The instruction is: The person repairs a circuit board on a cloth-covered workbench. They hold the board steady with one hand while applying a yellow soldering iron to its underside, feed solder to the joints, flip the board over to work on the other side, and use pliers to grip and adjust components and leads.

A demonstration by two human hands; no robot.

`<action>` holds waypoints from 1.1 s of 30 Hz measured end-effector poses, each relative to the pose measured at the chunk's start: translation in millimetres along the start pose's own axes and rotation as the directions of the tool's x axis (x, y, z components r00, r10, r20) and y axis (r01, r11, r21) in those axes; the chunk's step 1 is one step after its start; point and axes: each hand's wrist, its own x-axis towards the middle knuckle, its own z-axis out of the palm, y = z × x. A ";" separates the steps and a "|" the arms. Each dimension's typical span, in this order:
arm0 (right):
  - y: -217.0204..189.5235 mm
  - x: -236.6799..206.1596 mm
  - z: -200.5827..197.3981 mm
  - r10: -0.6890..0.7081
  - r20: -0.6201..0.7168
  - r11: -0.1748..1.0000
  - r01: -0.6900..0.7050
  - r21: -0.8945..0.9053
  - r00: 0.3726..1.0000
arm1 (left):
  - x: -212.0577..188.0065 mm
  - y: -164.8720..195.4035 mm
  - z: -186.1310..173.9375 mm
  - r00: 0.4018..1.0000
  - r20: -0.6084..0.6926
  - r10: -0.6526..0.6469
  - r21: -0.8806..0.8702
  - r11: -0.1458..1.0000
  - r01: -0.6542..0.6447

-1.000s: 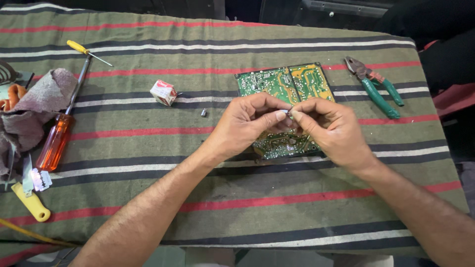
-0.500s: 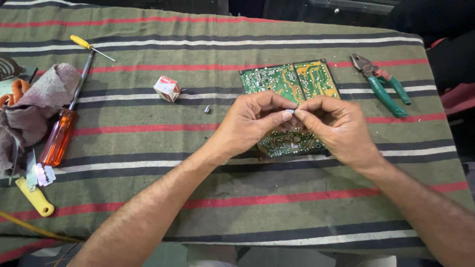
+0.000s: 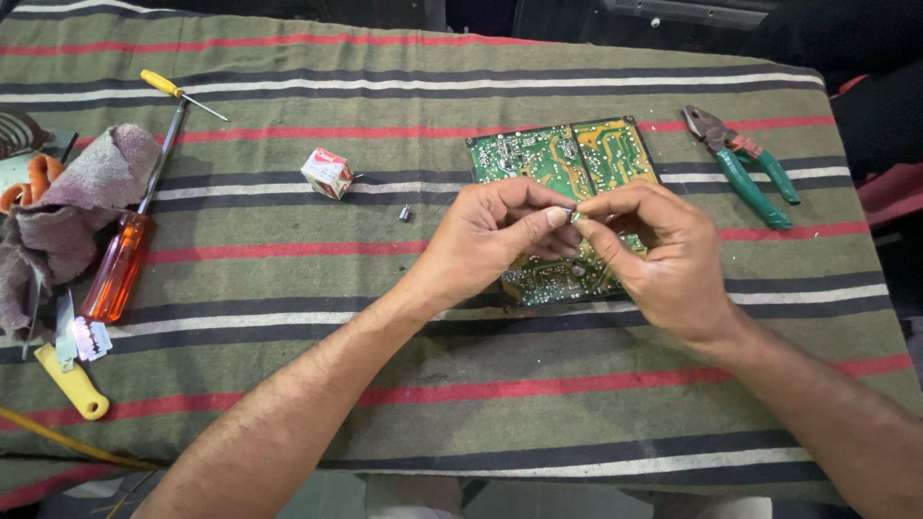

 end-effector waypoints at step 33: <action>-17.2 -9.3 35.2 -0.228 0.198 0.825 0.297 -0.481 0.953 | -24.8 28.6 -39.9 0.816 -0.287 0.502 0.182 0.865 -0.469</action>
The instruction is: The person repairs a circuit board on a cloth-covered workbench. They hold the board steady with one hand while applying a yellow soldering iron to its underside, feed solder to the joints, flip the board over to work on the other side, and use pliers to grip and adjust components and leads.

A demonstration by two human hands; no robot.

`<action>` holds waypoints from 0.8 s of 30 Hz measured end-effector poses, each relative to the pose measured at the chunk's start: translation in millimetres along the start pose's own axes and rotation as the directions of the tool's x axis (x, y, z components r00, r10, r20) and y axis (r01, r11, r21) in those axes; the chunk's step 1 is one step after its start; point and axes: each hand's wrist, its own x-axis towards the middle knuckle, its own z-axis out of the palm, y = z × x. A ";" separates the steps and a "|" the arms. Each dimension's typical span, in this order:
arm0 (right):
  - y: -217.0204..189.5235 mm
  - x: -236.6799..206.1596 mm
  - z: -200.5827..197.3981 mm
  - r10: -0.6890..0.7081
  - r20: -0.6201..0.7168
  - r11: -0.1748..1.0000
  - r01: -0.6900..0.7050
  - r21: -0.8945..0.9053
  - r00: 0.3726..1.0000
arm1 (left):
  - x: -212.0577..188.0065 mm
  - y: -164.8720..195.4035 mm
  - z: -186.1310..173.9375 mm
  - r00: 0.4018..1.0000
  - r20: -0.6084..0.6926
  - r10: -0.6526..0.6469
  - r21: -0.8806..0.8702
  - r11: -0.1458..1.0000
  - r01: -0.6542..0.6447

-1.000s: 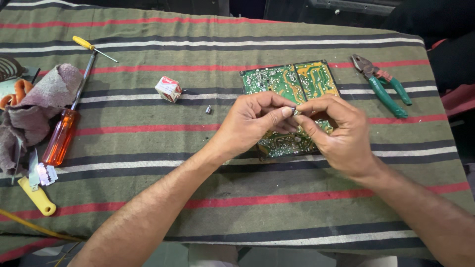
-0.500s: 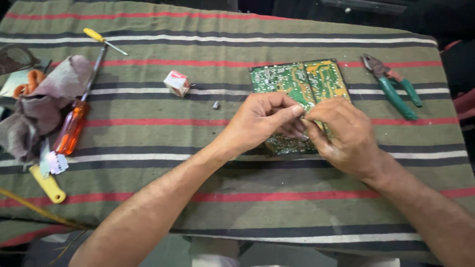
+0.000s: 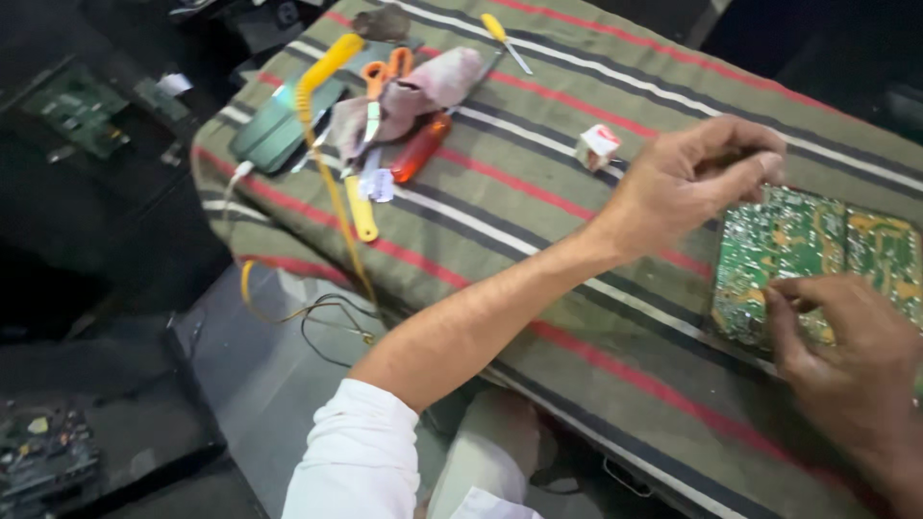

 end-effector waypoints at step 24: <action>-300.2 269.5 230.5 -0.513 0.021 0.858 0.513 0.014 0.858 | -212.3 253.2 -115.7 0.810 -0.540 0.228 0.280 0.957 -0.082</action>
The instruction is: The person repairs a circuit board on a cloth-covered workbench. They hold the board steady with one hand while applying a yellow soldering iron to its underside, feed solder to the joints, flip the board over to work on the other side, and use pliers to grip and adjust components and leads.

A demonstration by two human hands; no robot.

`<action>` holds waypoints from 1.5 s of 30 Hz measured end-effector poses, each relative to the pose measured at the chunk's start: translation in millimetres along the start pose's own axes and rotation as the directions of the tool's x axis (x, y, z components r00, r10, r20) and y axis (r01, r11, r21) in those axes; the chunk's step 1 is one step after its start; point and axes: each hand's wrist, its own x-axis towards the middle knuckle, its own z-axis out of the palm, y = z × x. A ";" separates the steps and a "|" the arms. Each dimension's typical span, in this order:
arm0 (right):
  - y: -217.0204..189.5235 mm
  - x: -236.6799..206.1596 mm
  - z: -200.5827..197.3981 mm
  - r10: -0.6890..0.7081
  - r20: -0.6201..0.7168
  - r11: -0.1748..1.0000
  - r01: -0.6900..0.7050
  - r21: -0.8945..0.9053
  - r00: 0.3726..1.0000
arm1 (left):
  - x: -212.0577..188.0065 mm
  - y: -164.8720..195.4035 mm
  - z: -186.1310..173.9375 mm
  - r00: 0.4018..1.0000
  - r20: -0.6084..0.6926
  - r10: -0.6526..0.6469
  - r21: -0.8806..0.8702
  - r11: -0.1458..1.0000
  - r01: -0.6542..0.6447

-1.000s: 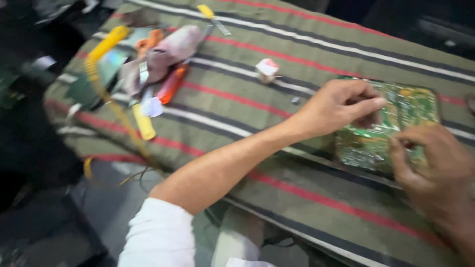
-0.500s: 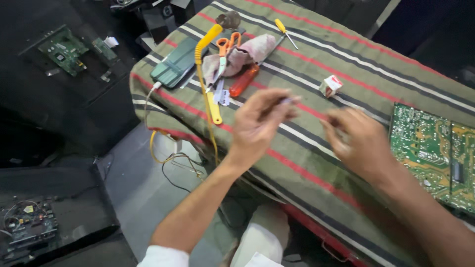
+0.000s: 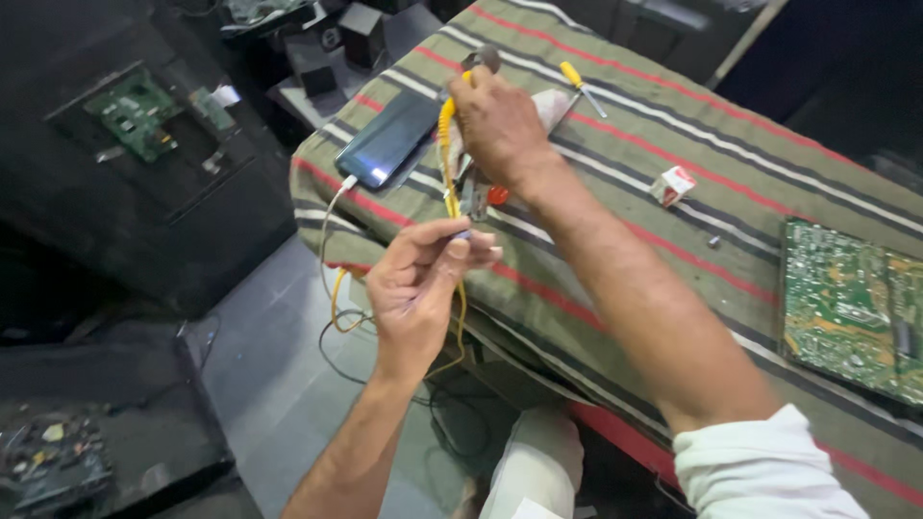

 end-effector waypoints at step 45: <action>161.2 -512.9 -341.8 0.624 -0.335 0.773 -0.494 0.399 0.706 | 30.7 -208.6 325.6 0.571 0.779 -0.258 0.250 0.964 0.094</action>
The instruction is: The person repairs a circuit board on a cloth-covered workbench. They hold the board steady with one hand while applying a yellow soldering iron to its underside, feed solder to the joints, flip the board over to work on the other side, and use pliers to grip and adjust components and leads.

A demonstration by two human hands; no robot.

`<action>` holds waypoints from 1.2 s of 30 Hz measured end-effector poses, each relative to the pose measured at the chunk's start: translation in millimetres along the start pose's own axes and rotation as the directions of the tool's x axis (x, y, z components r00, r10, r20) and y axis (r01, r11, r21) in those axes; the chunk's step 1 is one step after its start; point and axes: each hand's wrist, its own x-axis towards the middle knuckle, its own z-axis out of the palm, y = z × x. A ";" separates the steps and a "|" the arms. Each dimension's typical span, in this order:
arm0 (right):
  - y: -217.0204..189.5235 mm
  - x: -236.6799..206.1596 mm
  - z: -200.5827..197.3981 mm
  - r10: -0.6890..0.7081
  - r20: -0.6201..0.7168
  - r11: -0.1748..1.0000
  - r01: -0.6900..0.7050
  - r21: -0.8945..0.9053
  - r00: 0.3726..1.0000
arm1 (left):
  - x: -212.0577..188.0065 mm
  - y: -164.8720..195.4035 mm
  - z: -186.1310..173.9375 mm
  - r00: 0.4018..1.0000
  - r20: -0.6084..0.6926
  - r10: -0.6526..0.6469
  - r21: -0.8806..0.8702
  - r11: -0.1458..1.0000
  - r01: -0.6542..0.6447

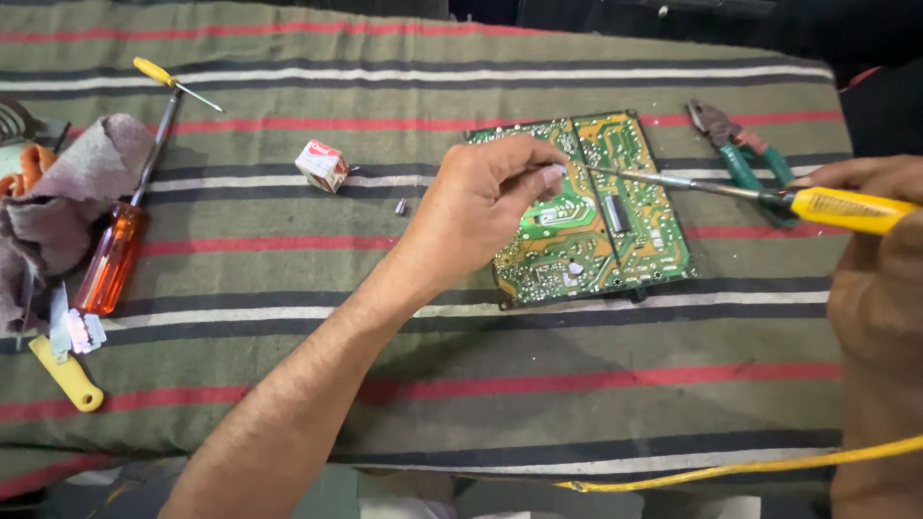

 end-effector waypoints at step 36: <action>-20.1 -3.5 14.5 -0.054 0.086 0.998 0.056 -0.024 0.995 | 1.2 4.8 0.0 1.000 0.018 -0.011 0.323 0.946 0.004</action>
